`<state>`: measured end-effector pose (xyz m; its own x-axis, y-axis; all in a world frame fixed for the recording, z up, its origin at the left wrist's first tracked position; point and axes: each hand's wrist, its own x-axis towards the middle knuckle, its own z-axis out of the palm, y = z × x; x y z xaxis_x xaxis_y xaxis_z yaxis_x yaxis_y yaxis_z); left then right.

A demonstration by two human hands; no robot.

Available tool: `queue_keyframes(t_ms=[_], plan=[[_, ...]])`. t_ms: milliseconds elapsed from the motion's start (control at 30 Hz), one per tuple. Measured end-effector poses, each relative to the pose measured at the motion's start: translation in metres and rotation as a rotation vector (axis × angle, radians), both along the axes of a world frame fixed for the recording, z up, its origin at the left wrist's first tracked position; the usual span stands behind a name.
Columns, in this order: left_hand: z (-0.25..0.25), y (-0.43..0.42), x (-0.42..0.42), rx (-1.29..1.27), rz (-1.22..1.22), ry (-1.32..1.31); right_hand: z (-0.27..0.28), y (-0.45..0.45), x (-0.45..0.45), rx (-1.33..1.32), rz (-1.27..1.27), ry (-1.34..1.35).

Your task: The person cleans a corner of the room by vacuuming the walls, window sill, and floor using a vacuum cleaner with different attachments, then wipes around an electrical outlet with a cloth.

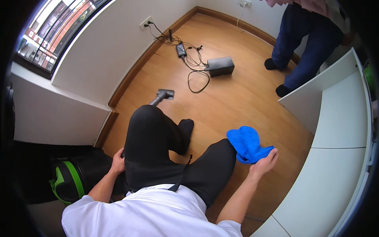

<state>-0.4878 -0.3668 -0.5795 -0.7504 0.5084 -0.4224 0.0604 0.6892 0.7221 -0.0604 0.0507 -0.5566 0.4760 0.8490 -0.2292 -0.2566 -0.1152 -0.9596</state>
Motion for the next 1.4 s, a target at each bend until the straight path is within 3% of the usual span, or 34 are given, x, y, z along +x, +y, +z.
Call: queue_keyframes(t_ms=[33,100,167,200,233,300,433,500,567,600,667,700,767,833,900,1033,1100,1267,1400], plan=[[-0.018,-0.014,-0.014,0.127,-0.003,0.145,-0.008,0.005,-0.001,-0.013,0.053,-0.067],[0.046,0.048,-0.013,0.02,0.116,-0.03,-0.029,0.029,-0.003,0.021,0.118,-0.12],[0.041,0.091,-0.034,-0.083,0.158,0.008,-0.033,0.069,-0.022,0.081,0.278,-0.312],[0.043,0.116,-0.04,-0.136,0.167,0.022,-0.034,0.093,-0.03,0.112,0.381,-0.27],[0.021,0.122,-0.054,-0.188,0.124,0.064,-0.024,0.117,-0.047,0.111,0.395,-0.281],[-0.008,0.133,-0.061,-0.258,0.094,0.201,0.001,0.169,-0.096,0.045,0.489,0.045],[-0.037,0.106,-0.052,-0.189,0.078,0.182,-0.046,0.293,-0.189,0.027,0.887,-0.144],[-0.031,0.105,-0.041,-0.278,0.124,0.159,-0.118,0.356,-0.24,0.218,1.004,-0.571],[-0.029,0.111,-0.033,-0.332,0.159,0.141,-0.136,0.381,-0.294,0.519,1.053,-1.095],[-0.028,0.114,-0.029,-0.355,0.172,0.136,-0.142,0.389,-0.316,0.523,1.072,-1.063],[-0.028,0.119,-0.021,-0.389,0.202,0.112,-0.156,0.399,-0.344,0.444,1.351,-1.53],[-0.028,0.121,-0.02,-0.404,0.21,0.106,-0.162,0.4,-0.353,0.454,1.365,-1.511],[-0.028,0.123,-0.016,-0.427,0.239,0.098,-0.164,0.399,-0.364,0.46,1.5,-1.815],[-0.027,0.127,-0.02,-0.438,0.253,0.103,-0.164,0.399,-0.371,0.453,1.538,-1.899],[-0.03,0.129,-0.022,-0.446,0.262,0.098,-0.173,0.394,-0.365,0.28,1.573,-2.055],[-0.037,0.137,-0.036,-0.442,0.247,0.117,-0.176,0.339,-0.312,0.407,1.354,-2.016],[-0.037,0.138,-0.041,-0.442,0.237,0.125,-0.171,0.307,-0.28,0.184,1.335,-1.862],[-0.04,0.149,-0.065,-0.422,0.191,0.171,-0.152,0.226,-0.212,-0.051,1.239,-1.758],[-0.046,0.16,-0.081,-0.396,0.172,0.212,-0.149,0.168,-0.199,-0.092,1.206,-1.67]])
